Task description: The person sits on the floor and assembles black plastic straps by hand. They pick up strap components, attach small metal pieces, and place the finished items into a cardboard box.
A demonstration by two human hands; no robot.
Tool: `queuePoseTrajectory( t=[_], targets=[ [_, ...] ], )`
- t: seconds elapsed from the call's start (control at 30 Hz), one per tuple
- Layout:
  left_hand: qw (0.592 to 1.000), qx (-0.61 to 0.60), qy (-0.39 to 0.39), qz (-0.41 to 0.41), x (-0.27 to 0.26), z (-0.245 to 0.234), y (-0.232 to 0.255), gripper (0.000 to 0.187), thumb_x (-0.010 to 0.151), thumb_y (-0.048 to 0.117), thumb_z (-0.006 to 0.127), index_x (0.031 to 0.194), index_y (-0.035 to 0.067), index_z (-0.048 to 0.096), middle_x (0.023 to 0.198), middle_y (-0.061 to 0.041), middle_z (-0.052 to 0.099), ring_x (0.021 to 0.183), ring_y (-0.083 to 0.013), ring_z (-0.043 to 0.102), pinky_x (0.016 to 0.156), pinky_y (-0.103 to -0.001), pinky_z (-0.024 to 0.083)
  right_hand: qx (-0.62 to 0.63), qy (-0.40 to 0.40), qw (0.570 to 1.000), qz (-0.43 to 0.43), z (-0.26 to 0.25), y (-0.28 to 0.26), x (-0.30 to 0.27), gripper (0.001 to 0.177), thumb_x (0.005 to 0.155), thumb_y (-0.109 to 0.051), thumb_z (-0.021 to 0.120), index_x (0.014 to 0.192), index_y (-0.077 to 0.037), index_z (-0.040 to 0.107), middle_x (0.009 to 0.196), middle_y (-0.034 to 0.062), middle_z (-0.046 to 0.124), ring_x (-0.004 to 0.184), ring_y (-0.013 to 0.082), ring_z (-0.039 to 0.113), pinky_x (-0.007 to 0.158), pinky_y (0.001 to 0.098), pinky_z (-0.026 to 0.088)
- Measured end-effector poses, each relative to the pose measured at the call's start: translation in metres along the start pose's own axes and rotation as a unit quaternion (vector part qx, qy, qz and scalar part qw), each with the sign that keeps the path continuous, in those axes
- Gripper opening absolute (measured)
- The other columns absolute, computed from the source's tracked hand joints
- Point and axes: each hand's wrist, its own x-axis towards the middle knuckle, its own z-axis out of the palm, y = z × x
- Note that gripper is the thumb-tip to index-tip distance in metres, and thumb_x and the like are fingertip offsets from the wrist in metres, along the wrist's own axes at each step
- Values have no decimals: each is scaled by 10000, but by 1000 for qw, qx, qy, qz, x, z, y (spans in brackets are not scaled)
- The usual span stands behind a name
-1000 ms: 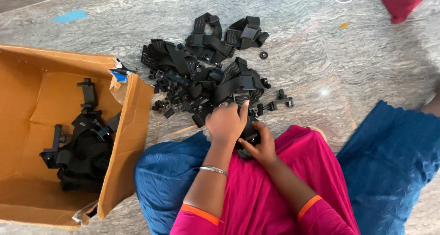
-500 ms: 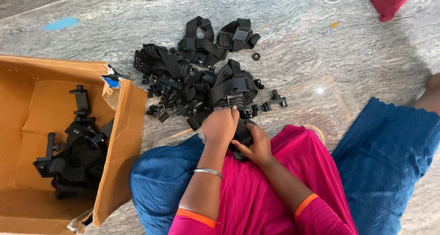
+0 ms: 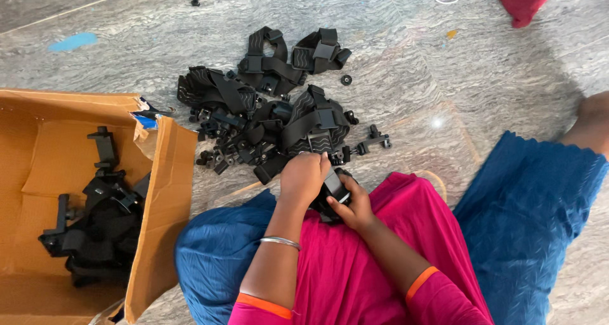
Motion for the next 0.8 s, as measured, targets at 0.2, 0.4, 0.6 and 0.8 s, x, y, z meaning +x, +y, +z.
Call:
queuePoseTrajectory(
  t=[0.2, 0.4, 0.6, 0.8],
  targets=[
    [998, -23, 10, 59, 0, 2, -5, 442, 1022, 305, 507, 763, 10, 709, 826, -202, 701, 804, -391, 674, 756, -507, 531, 93, -13, 996, 0, 1, 29, -9, 520, 876, -130, 755, 1307, 63, 538, 1134, 134, 669, 1068, 193, 626, 964, 338, 495],
    [996, -60, 5, 63, 3, 0, -2, 456, 1031, 343, 520, 789, -1, 696, 834, -204, 698, 838, -397, 672, 777, -510, 519, 171, -27, 984, 43, 0, 19, -4, 492, 895, -122, 718, 1322, 53, 549, 1190, 116, 631, 1131, 184, 573, 1014, 335, 451],
    [952, -300, 60, 24, -6, -1, 24, 444, 996, 420, 573, 1069, -16, 613, 974, -177, 665, 885, -329, 677, 781, -439, 541, 154, 79, 984, 42, -12, -38, 21, 602, 933, -189, 692, 1428, 21, 422, 1263, 90, 593, 1158, 171, 547, 1019, 329, 434],
    [895, -441, 29, 63, -24, -10, 41, 428, 1066, 398, 540, 1203, 4, 635, 1057, -140, 690, 986, -224, 646, 872, -348, 483, 199, 18, 980, 18, -56, -84, 44, 560, 1092, -411, 472, 1453, 16, 487, 1238, 99, 618, 1139, 177, 565, 1012, 336, 432]
  ],
)
